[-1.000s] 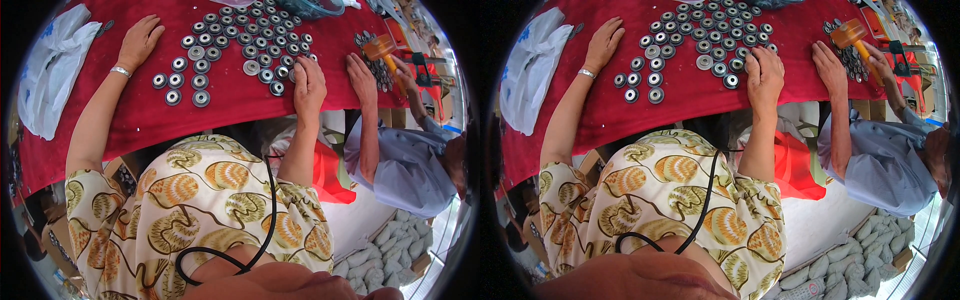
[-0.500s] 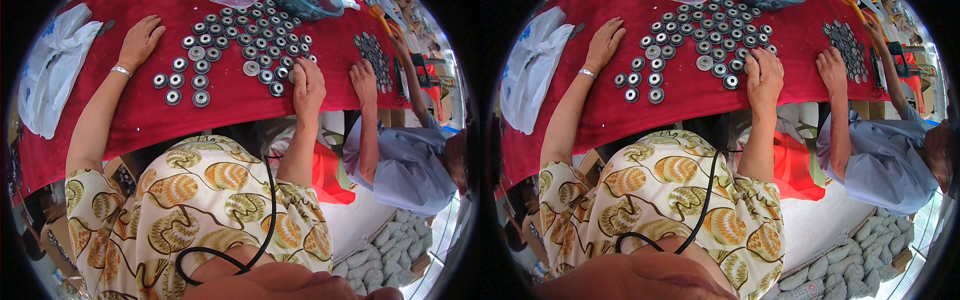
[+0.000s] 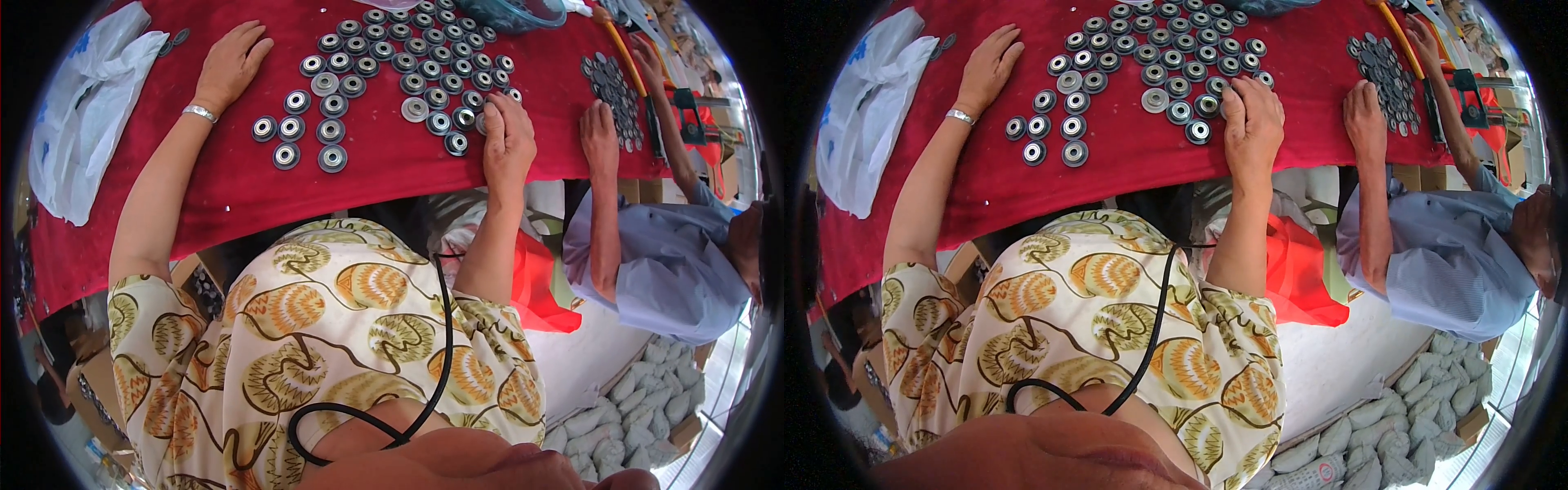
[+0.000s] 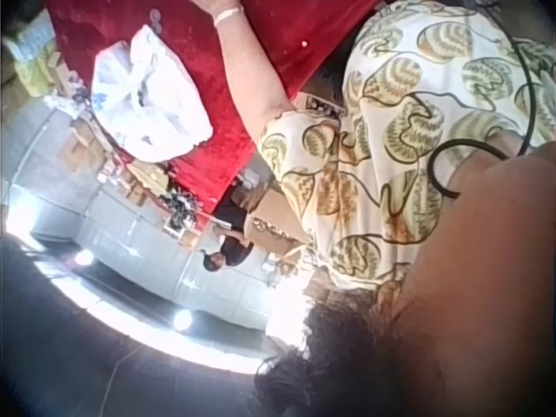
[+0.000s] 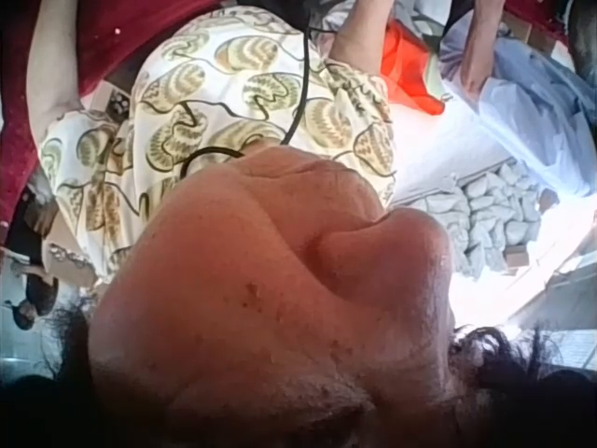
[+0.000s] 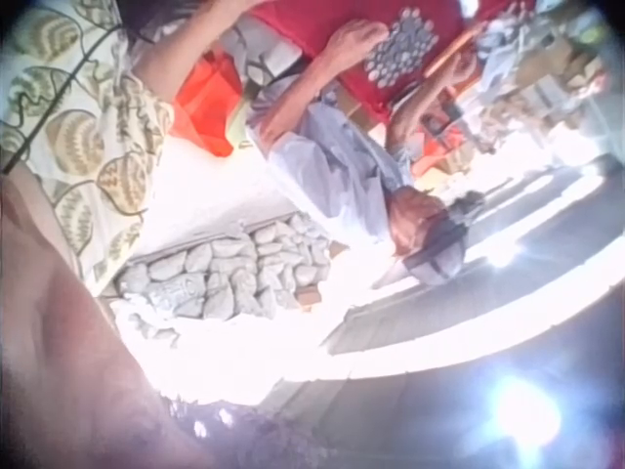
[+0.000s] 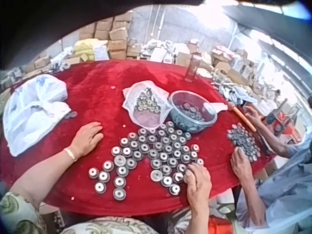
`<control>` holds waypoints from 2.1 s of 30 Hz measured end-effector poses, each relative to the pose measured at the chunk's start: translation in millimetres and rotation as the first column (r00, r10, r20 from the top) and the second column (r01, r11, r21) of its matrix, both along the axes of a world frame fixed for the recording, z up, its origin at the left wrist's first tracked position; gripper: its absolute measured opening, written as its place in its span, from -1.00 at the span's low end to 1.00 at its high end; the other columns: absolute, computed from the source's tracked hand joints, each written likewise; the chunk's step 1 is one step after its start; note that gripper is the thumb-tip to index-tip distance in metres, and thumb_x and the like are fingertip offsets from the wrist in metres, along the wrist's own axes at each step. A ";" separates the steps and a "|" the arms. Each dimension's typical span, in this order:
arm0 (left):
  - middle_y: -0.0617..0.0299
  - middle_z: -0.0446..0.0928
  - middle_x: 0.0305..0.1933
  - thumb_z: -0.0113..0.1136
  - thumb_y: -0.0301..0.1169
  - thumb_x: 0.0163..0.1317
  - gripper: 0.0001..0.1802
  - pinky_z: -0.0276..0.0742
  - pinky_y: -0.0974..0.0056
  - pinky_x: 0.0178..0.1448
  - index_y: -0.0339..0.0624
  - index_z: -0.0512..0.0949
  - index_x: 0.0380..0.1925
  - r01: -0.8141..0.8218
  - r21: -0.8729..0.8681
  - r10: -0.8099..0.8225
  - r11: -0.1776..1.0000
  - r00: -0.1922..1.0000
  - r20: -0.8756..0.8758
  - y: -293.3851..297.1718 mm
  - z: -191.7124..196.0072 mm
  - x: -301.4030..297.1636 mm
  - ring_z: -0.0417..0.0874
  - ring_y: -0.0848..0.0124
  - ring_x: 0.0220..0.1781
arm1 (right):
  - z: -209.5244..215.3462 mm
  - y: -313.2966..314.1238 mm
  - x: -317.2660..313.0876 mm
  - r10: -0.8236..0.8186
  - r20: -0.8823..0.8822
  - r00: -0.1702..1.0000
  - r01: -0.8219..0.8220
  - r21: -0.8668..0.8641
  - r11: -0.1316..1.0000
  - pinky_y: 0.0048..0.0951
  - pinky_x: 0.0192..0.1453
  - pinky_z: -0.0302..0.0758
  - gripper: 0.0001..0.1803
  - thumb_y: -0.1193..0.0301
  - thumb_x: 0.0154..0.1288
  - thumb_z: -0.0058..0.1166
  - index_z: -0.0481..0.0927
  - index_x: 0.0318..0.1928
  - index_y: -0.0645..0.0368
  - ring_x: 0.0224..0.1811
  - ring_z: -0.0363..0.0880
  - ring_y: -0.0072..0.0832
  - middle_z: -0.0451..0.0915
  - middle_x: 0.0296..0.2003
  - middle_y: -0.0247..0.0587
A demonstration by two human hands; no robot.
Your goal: The person assembles small wheel parts by hand, inserting metal bearings into round plastic housings on a table, then pours additional housings from a bag to fit more bearings into them.
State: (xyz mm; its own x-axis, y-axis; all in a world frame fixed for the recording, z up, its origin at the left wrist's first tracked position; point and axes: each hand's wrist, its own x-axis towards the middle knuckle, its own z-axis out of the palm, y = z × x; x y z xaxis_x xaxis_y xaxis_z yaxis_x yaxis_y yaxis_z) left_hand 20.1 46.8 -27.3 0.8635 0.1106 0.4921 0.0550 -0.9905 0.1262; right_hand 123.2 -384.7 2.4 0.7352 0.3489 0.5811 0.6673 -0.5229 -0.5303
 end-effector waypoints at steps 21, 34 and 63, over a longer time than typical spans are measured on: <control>0.03 0.53 0.26 0.05 -0.07 0.43 -0.51 0.38 0.11 0.37 -0.23 0.58 0.10 0.008 -0.061 -0.008 0.998 1.000 -0.006 3.2 -4.6 1.7 0.51 0.09 0.30 | -4.3 1.7 1.7 -0.002 0.029 1.000 0.002 0.020 1.000 -0.12 0.24 0.41 -0.73 0.28 0.34 0.18 0.67 -0.11 0.23 0.07 0.58 -0.07 0.67 -0.10 -0.04; 0.01 0.54 0.24 0.02 -0.05 0.43 -0.49 0.38 0.10 0.38 -0.25 0.60 0.08 -0.010 -0.047 0.009 0.999 1.000 -0.027 -2.5 -21.9 20.1 0.51 0.08 0.30 | -22.9 -0.6 16.0 -0.010 0.058 0.998 0.013 -0.055 0.998 -0.05 0.32 0.32 -0.64 0.21 0.34 0.18 0.66 -0.01 0.19 0.18 0.51 -0.05 0.63 0.03 -0.01; 0.05 0.13 0.55 0.12 0.15 0.31 -0.23 -0.05 -0.17 0.58 0.04 0.28 0.42 0.359 0.045 -0.337 0.932 0.907 -0.253 -152.0 10.2 -27.1 0.07 0.10 0.60 | -15.1 26.7 0.3 0.132 0.095 0.987 -0.066 -0.509 0.858 0.10 0.48 0.06 -0.44 0.00 0.35 0.13 0.51 0.27 -0.04 0.43 0.25 -0.07 0.40 0.32 -0.04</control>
State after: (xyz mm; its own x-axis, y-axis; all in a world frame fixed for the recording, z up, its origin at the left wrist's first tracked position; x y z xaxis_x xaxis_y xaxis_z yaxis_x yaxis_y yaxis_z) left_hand -7.0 -105.2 -17.1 0.9315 -0.2525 0.2617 -0.2776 -0.9586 0.0631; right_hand 123.5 -358.0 -12.7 0.6163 0.6845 0.3894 0.7716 -0.6238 -0.1245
